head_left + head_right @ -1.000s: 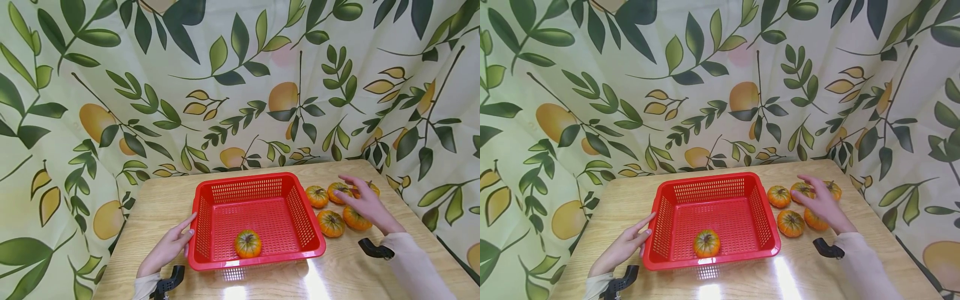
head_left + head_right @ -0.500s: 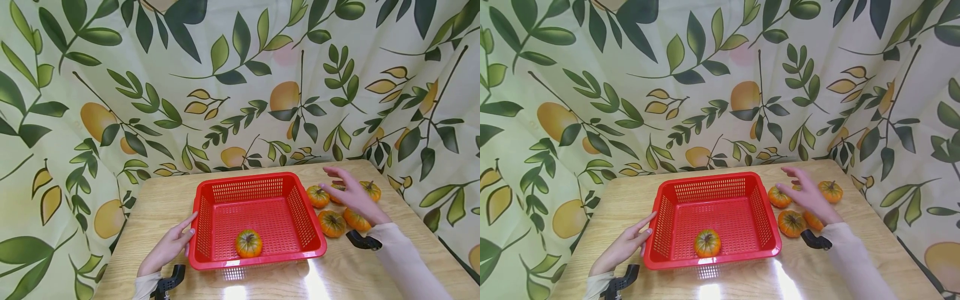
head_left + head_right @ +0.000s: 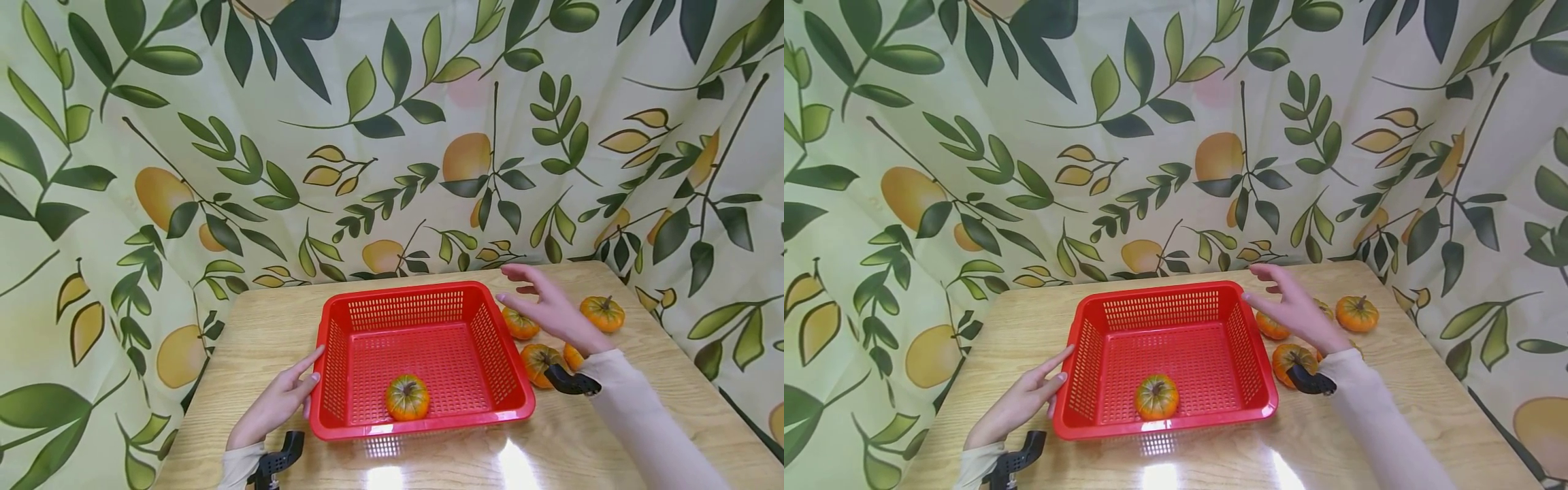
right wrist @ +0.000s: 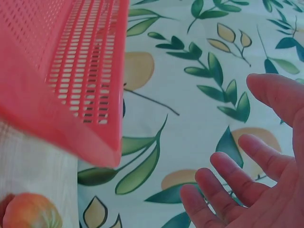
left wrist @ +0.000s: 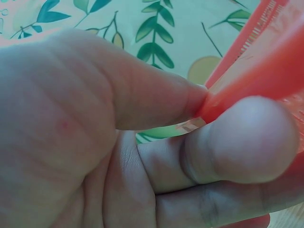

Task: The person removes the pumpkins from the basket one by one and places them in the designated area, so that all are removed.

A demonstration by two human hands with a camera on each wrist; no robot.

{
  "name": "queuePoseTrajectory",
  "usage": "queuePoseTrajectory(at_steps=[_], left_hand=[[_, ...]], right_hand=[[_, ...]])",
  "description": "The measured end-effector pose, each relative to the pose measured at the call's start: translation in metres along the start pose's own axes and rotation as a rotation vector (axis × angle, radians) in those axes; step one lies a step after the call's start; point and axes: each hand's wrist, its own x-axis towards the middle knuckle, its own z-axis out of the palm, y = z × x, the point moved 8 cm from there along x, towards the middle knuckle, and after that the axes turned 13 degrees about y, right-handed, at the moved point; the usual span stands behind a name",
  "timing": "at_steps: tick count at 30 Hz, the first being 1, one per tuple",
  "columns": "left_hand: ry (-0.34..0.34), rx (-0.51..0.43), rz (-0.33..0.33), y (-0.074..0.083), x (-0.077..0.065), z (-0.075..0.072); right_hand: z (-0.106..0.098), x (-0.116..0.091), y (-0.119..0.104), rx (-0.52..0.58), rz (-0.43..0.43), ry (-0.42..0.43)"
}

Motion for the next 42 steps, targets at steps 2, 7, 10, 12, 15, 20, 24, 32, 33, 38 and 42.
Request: queuePoseTrajectory(at_steps=[2,7,10,12,15,20,24,32,33,38,42], left_hand=[[0.003,0.003,0.0,0.0,0.0,0.0],[0.003,0.004,-0.005,0.0,0.0,-0.001],[0.001,0.007,-0.002,0.0,0.0,0.0],[0.0,0.009,0.006,0.001,0.0,0.0],[-0.003,0.004,0.019,0.002,-0.001,0.001],[-0.009,-0.014,0.032,0.004,-0.001,0.0],[-0.009,-0.011,0.036,0.005,-0.001,0.0],[0.005,-0.001,0.009,0.0,-0.002,-0.001],[0.008,0.003,0.01,0.0,-0.002,-0.002],[0.012,0.008,0.006,0.0,-0.001,-0.002],[0.01,0.005,0.002,0.001,0.0,-0.002]], right_hand=[[0.004,0.002,-0.004,0.011,-0.012,-0.008],[0.017,0.007,-0.014,0.054,-0.044,-0.03],[0.024,0.009,-0.016,0.063,-0.039,-0.05],[0.028,0.008,-0.016,0.062,-0.024,-0.062],[0.033,0.008,-0.02,0.057,-0.015,-0.072],[0.041,0.01,-0.03,0.066,-0.053,-0.076],[0.051,0.011,-0.035,0.076,-0.059,-0.1],[0.076,0.012,-0.047,0.101,-0.061,-0.163],[0.08,0.013,-0.049,0.101,-0.066,-0.167],[0.094,0.013,-0.06,0.15,-0.081,-0.19],[0.104,0.013,-0.067,0.166,-0.086,-0.212]])
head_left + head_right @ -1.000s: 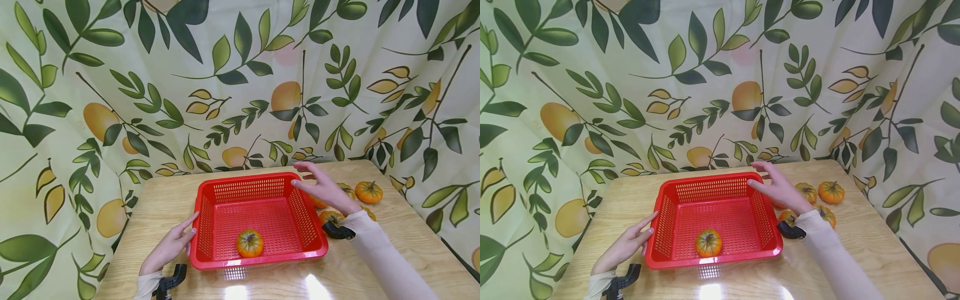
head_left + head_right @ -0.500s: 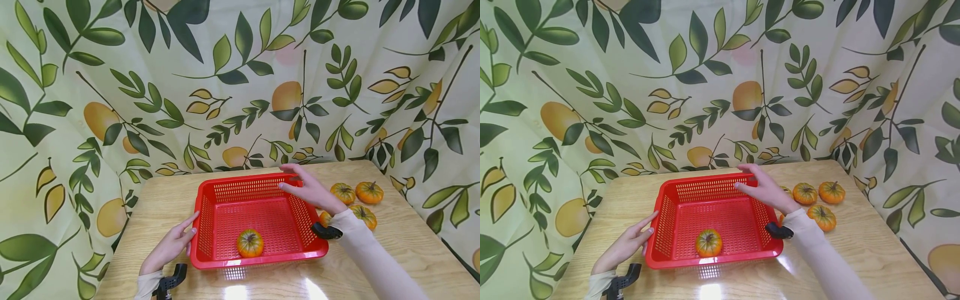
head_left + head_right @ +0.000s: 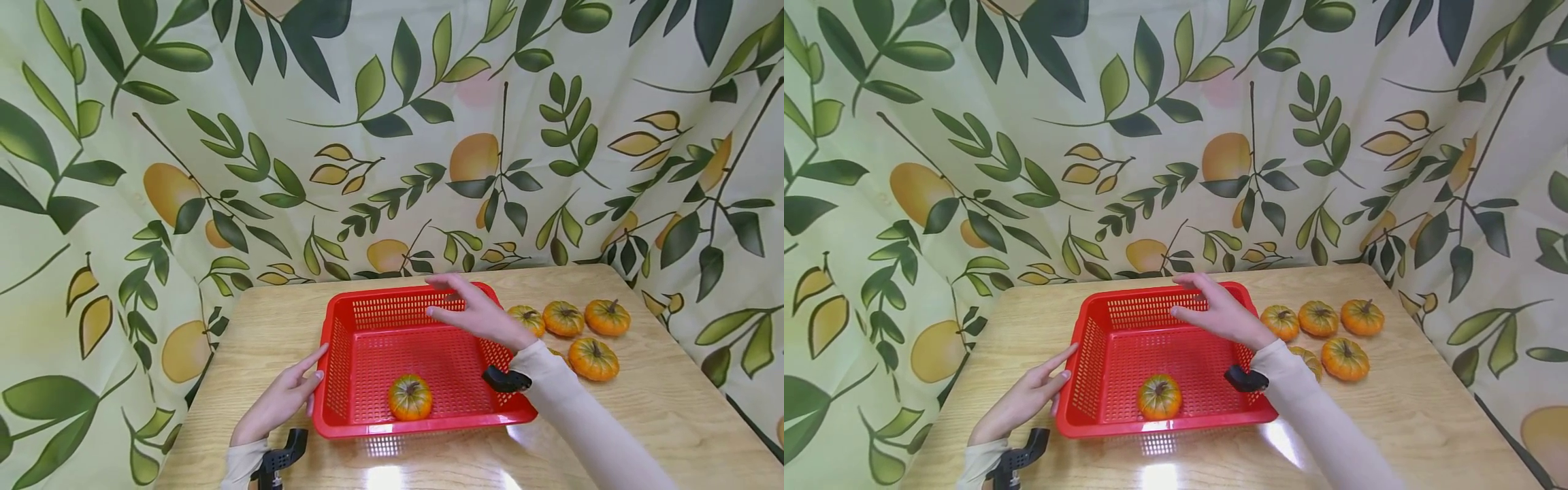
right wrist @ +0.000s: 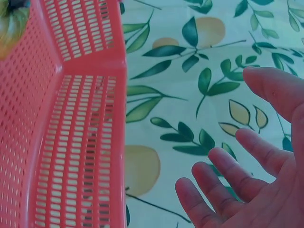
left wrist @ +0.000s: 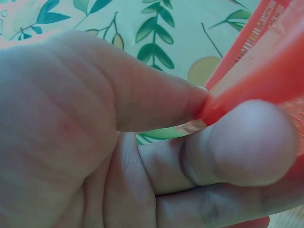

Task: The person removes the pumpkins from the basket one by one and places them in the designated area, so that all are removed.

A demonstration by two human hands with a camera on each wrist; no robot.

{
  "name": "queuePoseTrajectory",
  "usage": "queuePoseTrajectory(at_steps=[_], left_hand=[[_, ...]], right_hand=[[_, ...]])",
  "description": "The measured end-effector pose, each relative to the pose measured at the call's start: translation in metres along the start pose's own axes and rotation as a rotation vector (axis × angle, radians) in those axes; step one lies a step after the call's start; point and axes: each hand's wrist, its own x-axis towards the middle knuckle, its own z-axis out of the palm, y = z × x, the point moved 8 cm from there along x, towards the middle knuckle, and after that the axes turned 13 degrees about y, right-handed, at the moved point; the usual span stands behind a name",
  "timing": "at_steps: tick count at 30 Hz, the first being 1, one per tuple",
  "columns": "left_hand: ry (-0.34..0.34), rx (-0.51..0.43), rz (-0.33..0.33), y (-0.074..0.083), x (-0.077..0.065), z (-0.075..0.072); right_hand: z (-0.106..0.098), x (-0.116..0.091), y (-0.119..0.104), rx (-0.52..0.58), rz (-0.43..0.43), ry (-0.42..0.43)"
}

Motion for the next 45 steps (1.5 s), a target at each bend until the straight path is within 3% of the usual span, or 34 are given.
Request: queuePoseTrajectory(at_steps=[12,22,35,45], left_hand=[[-0.005,-0.001,0.0,0.002,0.0,0.002],[0.001,-0.001,-0.008,0.002,0.001,0.001],[-0.002,-0.001,-0.006,0.001,0.001,0.001],[-0.004,-0.012,-0.012,0.001,0.0,0.001]], right_hand=[[0.032,0.006,-0.009,0.028,-0.011,-0.082],[0.06,0.003,-0.001,-0.028,-0.029,-0.209],[0.089,-0.001,0.016,-0.033,0.026,-0.368],[0.101,-0.008,0.028,-0.121,0.059,-0.455]])
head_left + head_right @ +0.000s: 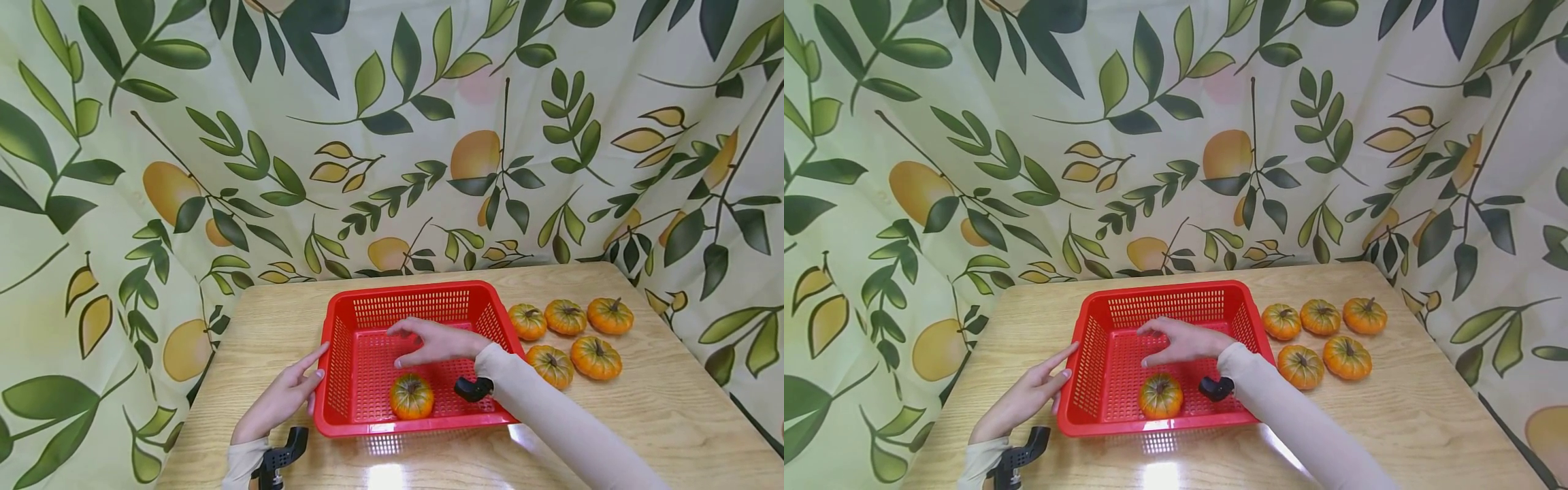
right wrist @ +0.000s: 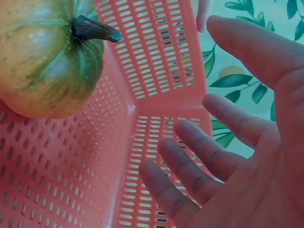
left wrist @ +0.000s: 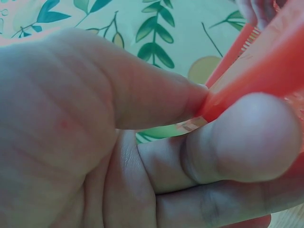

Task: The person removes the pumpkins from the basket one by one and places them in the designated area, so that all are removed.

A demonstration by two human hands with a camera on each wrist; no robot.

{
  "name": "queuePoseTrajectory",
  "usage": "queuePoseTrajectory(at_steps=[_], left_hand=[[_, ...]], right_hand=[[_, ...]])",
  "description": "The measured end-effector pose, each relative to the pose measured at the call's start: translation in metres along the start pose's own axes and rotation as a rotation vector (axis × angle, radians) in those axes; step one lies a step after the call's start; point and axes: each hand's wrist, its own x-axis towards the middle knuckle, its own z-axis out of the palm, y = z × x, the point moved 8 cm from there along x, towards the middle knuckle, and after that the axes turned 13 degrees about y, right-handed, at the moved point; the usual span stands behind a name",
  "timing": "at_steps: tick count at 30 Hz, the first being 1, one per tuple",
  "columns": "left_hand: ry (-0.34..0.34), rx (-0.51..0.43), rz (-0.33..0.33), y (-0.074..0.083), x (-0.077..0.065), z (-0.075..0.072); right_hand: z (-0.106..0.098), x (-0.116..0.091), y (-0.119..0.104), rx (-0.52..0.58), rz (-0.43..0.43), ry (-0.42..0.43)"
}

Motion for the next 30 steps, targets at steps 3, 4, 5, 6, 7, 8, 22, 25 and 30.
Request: queuePoseTrajectory(at_steps=[3,4,5,6,7,8,22,25,30], left_hand=[[-0.002,-0.004,-0.003,0.0,0.0,0.0],[-0.002,-0.005,-0.003,0.0,0.0,0.0],[-0.003,-0.006,-0.003,-0.001,0.0,0.0],[-0.003,-0.007,-0.003,-0.001,0.0,0.0],[-0.002,-0.007,-0.004,-0.001,0.0,0.0],[-0.001,-0.008,-0.004,-0.001,0.0,-0.001],[0.006,0.001,-0.007,-0.002,0.001,0.0],[0.009,0.003,-0.008,-0.002,0.001,0.0],[-0.004,-0.004,-0.004,-0.001,0.001,0.0]], right_hand=[[0.005,0.0,0.001,-0.024,-0.013,-0.034],[0.007,0.0,0.0,-0.033,-0.02,-0.049],[0.01,0.001,0.001,-0.05,-0.021,-0.064],[0.012,0.0,0.001,-0.07,-0.021,-0.078],[0.013,0.0,0.002,-0.09,-0.021,-0.092],[0.015,0.0,0.002,-0.114,-0.02,-0.104],[0.03,-0.007,0.011,-0.199,0.049,-0.258],[0.034,-0.009,0.014,-0.169,0.062,-0.292],[0.038,-0.01,0.017,-0.153,0.066,-0.327]])
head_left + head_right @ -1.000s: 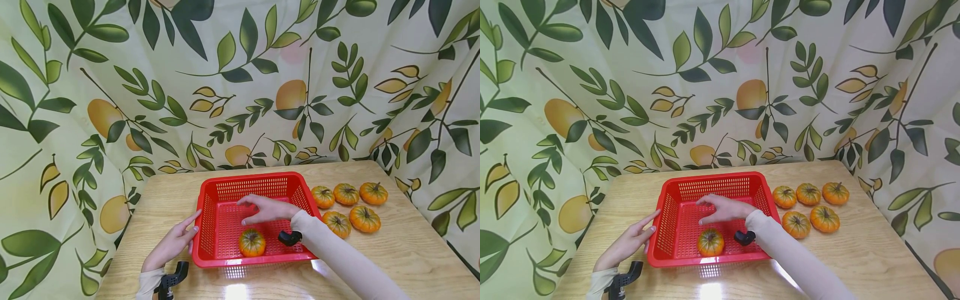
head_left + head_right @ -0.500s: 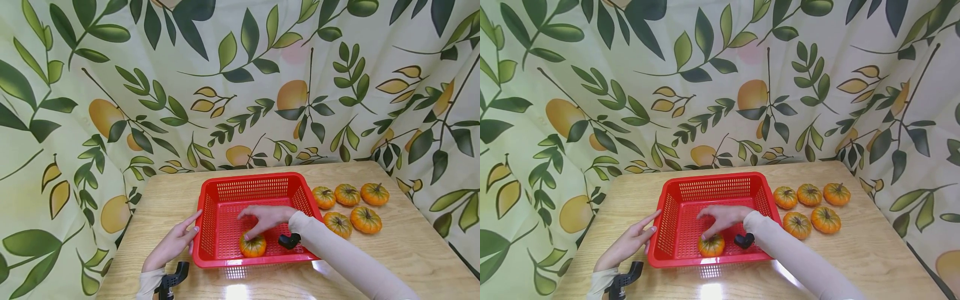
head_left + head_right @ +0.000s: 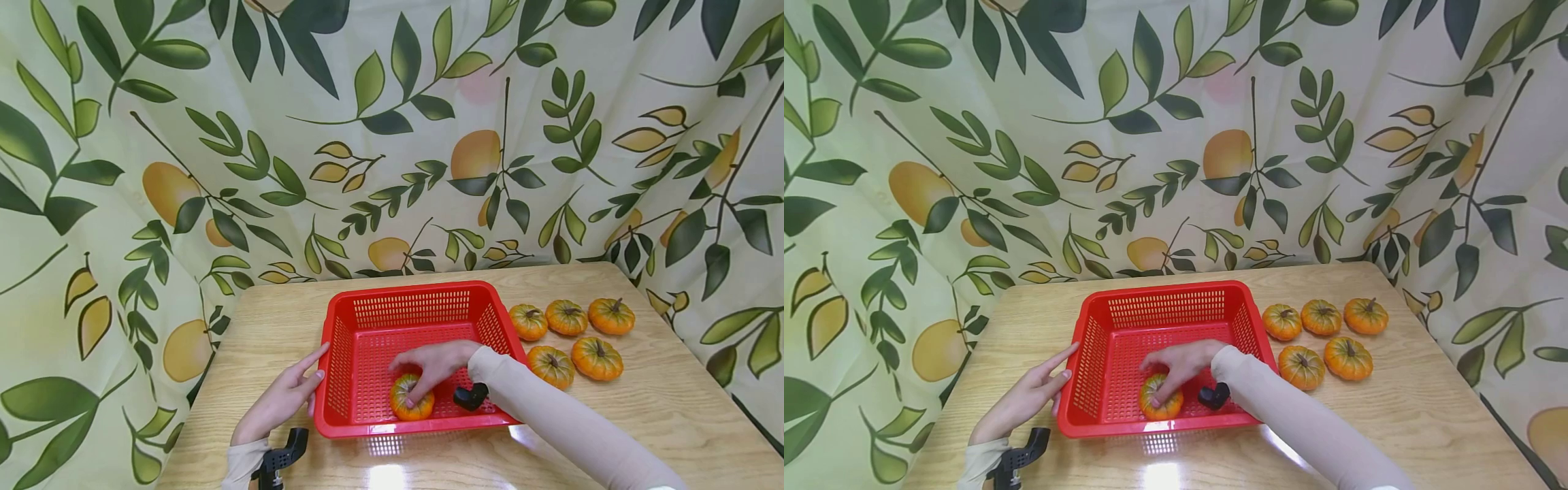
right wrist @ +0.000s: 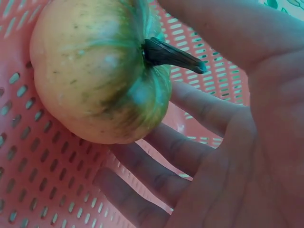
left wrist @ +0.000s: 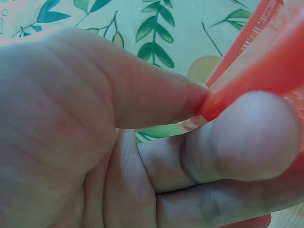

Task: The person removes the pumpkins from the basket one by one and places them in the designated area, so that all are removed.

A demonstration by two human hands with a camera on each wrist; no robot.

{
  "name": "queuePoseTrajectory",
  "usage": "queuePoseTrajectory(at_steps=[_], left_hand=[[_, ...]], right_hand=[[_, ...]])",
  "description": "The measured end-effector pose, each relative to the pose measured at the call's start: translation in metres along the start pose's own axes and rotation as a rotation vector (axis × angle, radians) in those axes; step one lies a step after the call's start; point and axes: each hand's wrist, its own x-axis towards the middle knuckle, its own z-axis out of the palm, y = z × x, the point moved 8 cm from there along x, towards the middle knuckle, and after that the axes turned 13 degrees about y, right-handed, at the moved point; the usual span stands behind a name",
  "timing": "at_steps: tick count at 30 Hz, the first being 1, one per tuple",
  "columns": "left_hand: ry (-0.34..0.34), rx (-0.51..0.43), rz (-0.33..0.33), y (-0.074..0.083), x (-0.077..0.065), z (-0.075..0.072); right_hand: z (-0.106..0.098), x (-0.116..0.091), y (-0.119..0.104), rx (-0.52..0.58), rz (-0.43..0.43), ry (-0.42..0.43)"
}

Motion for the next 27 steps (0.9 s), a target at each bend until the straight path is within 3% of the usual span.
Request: queuePoseTrajectory(at_steps=[16,27], left_hand=[[0.001,-0.004,0.003,0.0001,-0.0003,-0.0002],[-0.001,-0.004,0.0,-0.0001,-0.0001,-0.0001]], right_hand=[[-0.0038,0.0047,0.0019,-0.013,0.007,0.06],[-0.0028,0.003,0.0038,0.005,0.027,0.048]])
